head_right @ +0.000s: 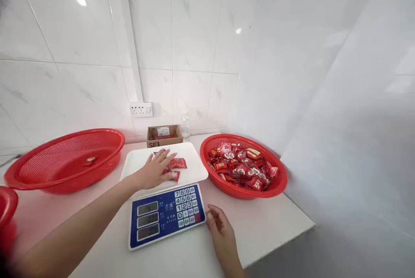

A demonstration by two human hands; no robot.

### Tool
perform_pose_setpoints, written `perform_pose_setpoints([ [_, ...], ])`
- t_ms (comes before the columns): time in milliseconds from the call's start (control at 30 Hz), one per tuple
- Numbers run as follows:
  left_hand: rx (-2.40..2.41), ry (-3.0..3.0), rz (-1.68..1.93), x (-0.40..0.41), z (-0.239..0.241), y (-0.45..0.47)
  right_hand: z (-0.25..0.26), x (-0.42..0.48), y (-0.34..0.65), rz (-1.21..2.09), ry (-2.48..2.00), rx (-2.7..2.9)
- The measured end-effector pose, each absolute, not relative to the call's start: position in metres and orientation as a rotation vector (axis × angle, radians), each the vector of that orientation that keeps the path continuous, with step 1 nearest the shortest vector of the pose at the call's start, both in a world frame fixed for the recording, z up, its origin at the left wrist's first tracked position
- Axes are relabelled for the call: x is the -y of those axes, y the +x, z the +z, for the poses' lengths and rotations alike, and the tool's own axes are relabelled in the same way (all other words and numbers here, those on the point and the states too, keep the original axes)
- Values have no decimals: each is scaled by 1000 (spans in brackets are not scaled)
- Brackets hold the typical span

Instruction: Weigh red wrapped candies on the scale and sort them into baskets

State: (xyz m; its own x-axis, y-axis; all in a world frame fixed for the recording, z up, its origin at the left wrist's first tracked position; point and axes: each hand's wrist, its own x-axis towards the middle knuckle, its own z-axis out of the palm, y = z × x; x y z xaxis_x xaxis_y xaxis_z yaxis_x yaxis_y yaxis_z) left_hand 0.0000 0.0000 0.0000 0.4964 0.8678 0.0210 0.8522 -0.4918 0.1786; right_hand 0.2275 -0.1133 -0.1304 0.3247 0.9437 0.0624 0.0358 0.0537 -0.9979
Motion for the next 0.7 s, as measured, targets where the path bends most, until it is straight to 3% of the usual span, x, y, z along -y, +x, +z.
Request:
perform_pose_setpoints([
  [700, -1502, 2754, 202, -28, -26, 9, -138, 115, 231, 1037, -1316, 1165],
])
